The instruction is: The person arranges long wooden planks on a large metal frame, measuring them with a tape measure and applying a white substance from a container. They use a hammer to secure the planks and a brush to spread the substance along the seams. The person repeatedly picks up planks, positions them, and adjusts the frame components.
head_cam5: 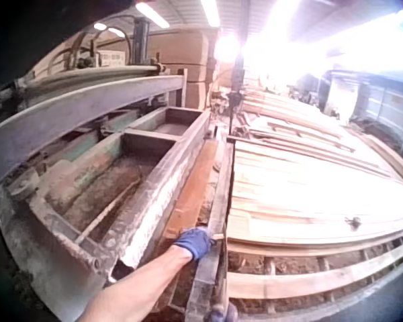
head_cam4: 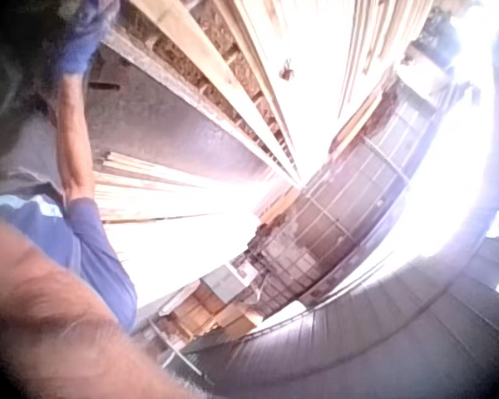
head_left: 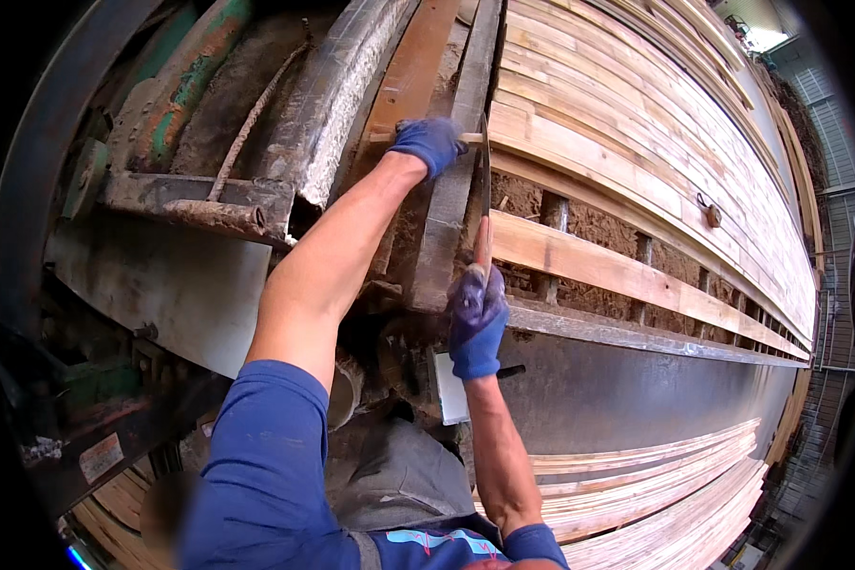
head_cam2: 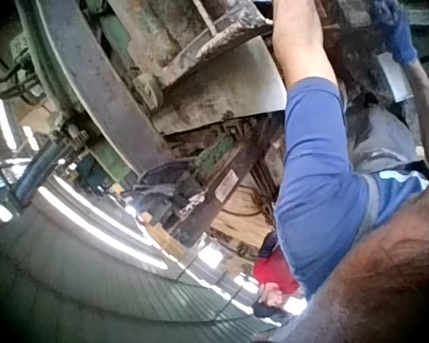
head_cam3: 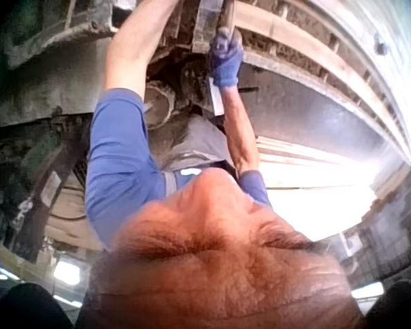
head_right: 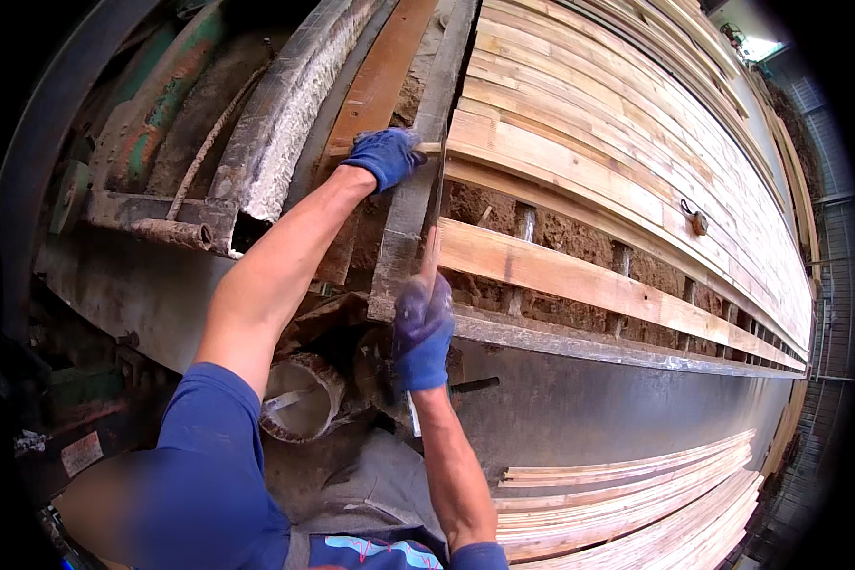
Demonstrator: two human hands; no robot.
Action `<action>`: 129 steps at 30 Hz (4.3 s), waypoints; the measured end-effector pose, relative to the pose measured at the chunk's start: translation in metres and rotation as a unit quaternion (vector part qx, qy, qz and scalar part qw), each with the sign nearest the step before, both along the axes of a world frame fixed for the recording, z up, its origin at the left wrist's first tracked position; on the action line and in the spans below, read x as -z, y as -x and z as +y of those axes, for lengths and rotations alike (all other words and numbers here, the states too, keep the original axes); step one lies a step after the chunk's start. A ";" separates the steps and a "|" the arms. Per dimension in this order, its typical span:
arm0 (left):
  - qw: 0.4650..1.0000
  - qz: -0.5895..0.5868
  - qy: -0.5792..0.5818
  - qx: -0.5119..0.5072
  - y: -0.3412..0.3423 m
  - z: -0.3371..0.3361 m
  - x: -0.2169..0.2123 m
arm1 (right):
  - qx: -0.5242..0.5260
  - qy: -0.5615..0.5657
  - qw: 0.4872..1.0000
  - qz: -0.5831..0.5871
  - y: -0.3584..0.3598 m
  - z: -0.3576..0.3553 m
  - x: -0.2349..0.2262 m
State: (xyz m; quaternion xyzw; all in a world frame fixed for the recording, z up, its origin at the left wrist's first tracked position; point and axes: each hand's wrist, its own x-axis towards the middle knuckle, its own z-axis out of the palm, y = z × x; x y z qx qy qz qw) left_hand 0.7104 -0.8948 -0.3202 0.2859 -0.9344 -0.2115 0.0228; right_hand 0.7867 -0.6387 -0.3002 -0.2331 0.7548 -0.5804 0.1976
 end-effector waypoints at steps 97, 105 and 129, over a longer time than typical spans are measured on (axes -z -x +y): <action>0.819 0.311 0.134 -0.462 0.150 0.637 -0.004 | -0.658 0.008 0.730 0.185 0.569 0.489 -0.094; 0.628 0.150 -0.413 -0.642 -0.029 0.834 0.251 | -0.750 -0.107 0.640 0.129 0.369 0.444 0.042; 0.192 0.366 -0.572 -0.709 -0.042 1.000 0.256 | -0.749 -0.096 0.633 0.172 0.175 0.260 0.053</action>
